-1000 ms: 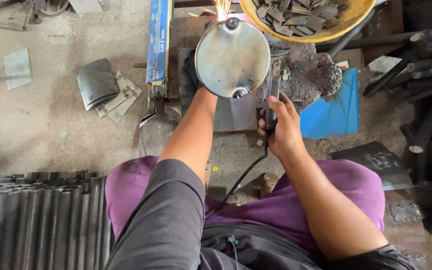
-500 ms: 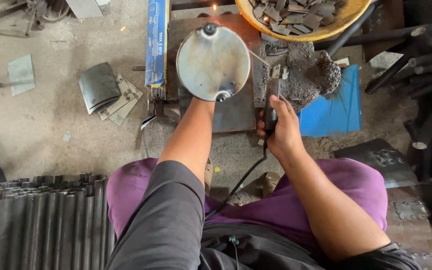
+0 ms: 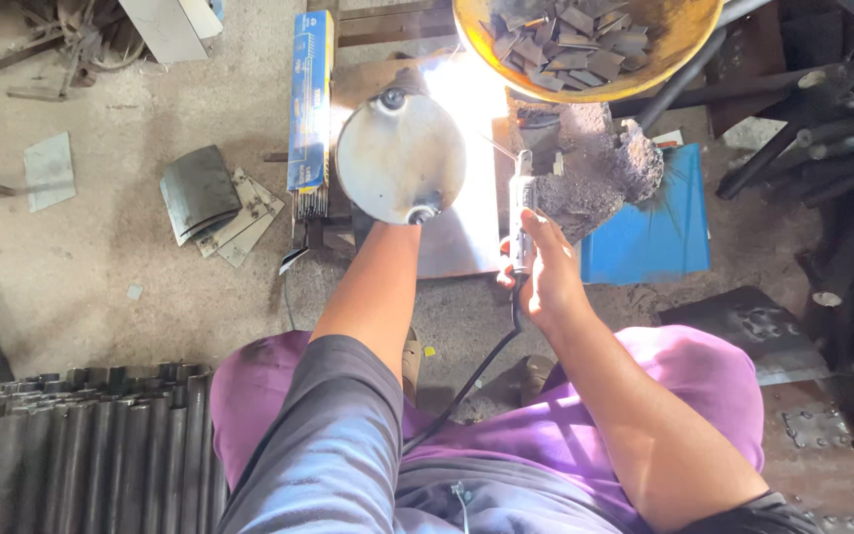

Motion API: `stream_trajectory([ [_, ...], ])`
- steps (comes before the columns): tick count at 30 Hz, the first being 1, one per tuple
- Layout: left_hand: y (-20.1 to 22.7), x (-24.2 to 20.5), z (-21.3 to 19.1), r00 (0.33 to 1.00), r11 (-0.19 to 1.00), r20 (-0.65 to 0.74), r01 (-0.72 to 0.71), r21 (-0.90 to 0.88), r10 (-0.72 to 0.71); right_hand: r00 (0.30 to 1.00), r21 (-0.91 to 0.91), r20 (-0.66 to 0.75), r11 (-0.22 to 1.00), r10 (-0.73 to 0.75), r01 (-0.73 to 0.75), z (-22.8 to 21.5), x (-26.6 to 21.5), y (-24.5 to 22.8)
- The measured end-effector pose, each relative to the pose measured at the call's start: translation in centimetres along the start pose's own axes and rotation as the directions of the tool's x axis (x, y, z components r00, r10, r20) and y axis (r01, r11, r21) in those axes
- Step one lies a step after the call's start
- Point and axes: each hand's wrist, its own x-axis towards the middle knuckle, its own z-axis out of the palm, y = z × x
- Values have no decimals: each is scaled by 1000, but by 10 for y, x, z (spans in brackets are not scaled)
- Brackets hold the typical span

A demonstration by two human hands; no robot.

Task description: The person sits on the floor and welds a metal pipe to a metal plate using a welding torch. They then pick up a metal kettle and weld it to the same metal plate.

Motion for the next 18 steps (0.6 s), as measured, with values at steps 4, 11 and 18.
stream_trajectory([
  [4,-1,1,3,1000,1000,-17,25,17,-25,1000,-10,9,1000,-9,9,0,0,1],
  [11,-7,3,7,996,996,-51,70,52,-67,999,35,6,999,41,-41,0,7,5],
  [18,-8,5,11,993,994,-73,93,63,-88,998,38,-20,997,65,-64,-2,10,6],
])
